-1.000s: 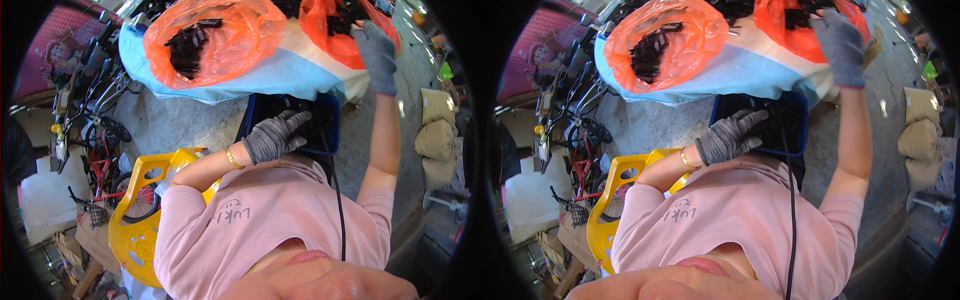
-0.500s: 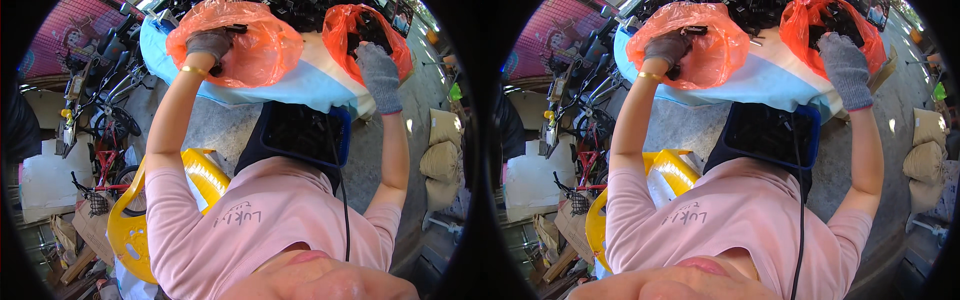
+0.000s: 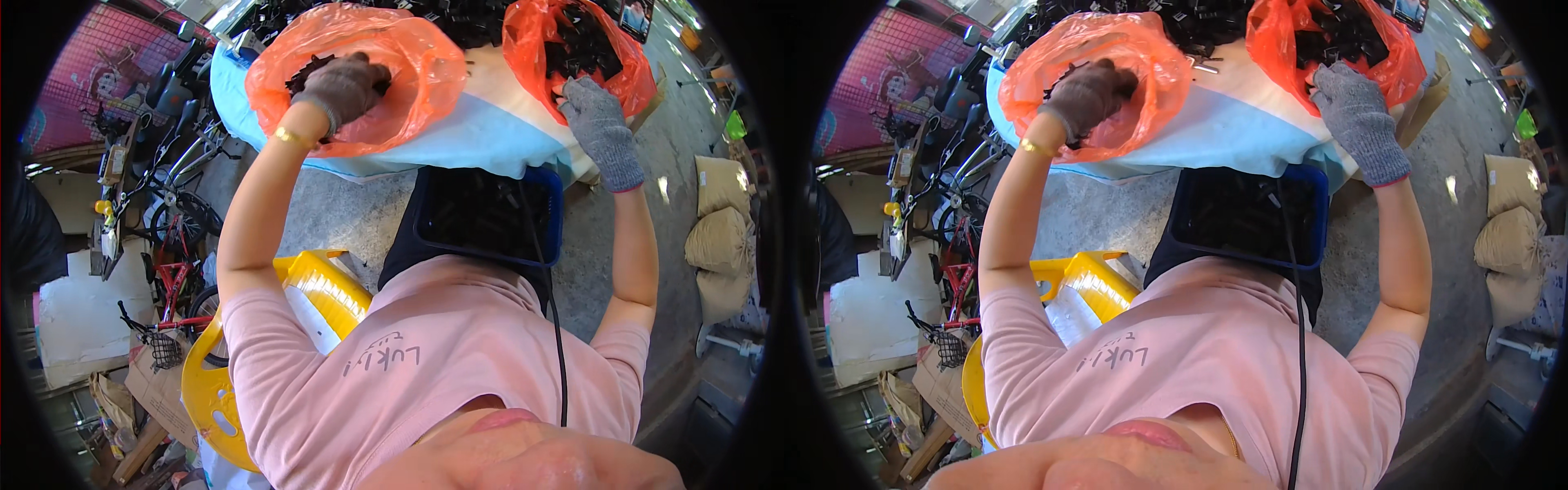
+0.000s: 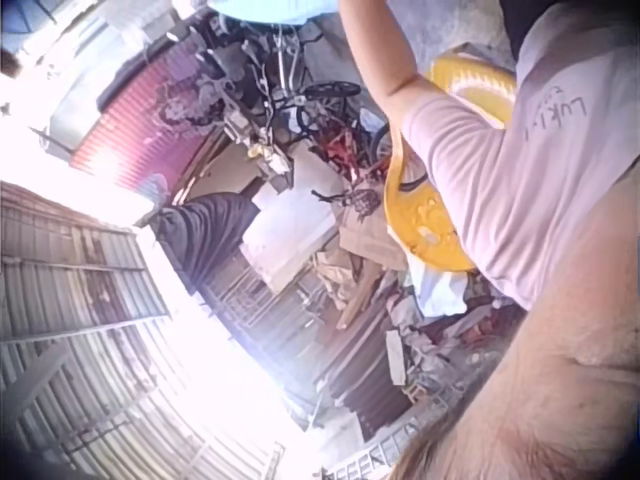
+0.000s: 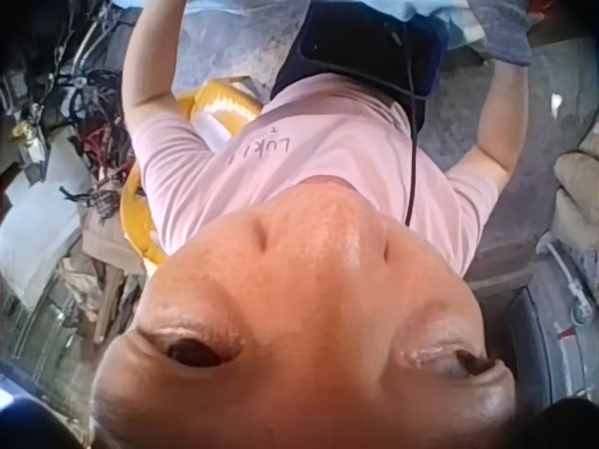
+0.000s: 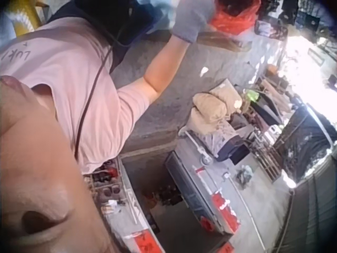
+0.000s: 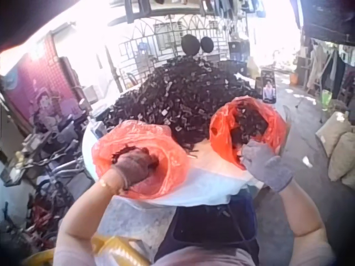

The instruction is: Sorting small black industrial components from large bags and packaging them into smaller bags.

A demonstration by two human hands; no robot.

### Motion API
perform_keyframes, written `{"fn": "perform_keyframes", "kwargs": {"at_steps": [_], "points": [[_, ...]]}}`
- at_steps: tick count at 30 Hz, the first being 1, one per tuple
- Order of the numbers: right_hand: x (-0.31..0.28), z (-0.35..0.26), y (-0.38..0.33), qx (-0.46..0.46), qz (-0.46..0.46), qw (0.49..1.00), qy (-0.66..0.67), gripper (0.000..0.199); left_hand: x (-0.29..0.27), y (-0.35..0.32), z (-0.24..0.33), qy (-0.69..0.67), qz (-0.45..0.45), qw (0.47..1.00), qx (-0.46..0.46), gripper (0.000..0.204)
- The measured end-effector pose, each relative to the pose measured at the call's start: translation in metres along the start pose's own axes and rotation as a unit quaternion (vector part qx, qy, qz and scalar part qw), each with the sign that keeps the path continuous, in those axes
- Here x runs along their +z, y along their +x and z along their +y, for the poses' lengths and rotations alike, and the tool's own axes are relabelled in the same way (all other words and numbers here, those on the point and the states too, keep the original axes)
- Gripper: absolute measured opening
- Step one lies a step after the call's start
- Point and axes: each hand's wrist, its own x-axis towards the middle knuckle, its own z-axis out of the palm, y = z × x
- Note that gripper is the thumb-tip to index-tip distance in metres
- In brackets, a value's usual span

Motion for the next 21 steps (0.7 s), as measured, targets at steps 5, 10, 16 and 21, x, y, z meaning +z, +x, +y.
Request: {"fn": "perform_keyframes", "kwargs": {"at_steps": [5,10,16,21], "points": [[0.000,-0.001,-0.005,-0.037,0.163,0.985,-0.051,0.018,0.010,-0.030,0.004,-0.113,0.079,0.990,0.003,0.032],[-0.009,-0.023,-0.007,-0.028,0.236,0.968,0.086,0.018,0.014,-0.020,0.023,-0.048,0.120,0.982,-0.141,0.033],[-0.021,-0.077,-0.042,-0.018,0.198,0.951,0.236,0.013,0.021,-0.013,0.015,-0.051,0.141,0.972,-0.179,0.022],[-0.018,-0.097,-0.059,-0.012,0.193,0.937,0.290,0.010,0.043,-0.014,-0.001,0.051,0.161,0.978,-0.120,0.023]]}}
